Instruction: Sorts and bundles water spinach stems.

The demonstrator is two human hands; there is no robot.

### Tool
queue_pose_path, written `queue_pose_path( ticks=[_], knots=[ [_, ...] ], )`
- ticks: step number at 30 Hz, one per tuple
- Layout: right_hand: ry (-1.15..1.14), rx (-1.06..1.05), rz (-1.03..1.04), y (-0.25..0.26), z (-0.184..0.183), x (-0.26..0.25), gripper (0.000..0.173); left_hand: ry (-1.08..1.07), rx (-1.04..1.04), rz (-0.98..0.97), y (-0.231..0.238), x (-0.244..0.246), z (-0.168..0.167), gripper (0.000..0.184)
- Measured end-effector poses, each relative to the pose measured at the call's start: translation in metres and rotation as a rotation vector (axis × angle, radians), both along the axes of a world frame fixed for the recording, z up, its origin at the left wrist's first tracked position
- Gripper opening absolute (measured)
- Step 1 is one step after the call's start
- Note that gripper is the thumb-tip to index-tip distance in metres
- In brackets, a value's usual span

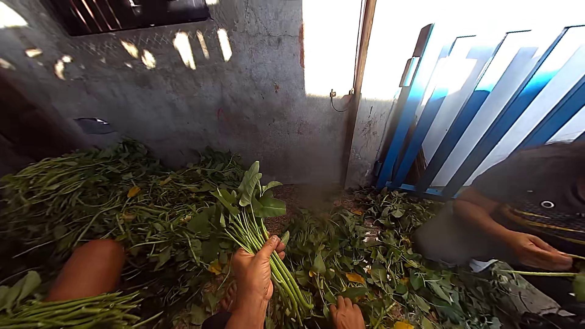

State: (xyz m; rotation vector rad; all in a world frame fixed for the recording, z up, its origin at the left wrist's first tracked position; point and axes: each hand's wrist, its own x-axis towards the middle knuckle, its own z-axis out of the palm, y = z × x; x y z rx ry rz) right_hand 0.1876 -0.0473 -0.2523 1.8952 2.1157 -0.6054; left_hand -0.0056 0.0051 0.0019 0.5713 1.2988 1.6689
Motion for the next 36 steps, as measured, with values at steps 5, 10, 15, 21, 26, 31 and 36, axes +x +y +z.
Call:
queue_pose_path(
  ticks=[5,10,15,21,26,31,36],
  knots=[
    [0.188,0.273,-0.234,0.006,0.023,0.003,0.030,0.009,-0.029,-0.001,-0.003,0.002,-0.001,0.018],
    [0.615,0.476,-0.498,0.016,0.071,0.027,0.031,-0.006,-0.087,-0.005,-0.001,0.008,-0.002,0.014],
    [0.792,0.834,-0.522,0.015,0.100,0.026,0.027,-0.062,-0.117,-0.034,0.000,0.016,-0.006,0.020],
    [0.845,0.578,-0.486,0.005,0.112,0.023,0.032,-0.040,-0.106,-0.028,-0.002,0.018,-0.009,0.019],
    [1.127,0.736,-0.449,-0.018,0.115,-0.008,0.031,-0.058,-0.130,-0.037,-0.006,0.018,-0.010,0.020],
    [1.123,0.855,-0.320,-0.029,0.116,-0.029,0.028,-0.096,-0.157,-0.114,-0.010,0.022,-0.013,0.023],
    [1.094,0.965,-0.226,-0.030,0.112,-0.037,0.025,-0.096,-0.139,-0.151,-0.010,0.025,-0.017,0.023]
  ],
)
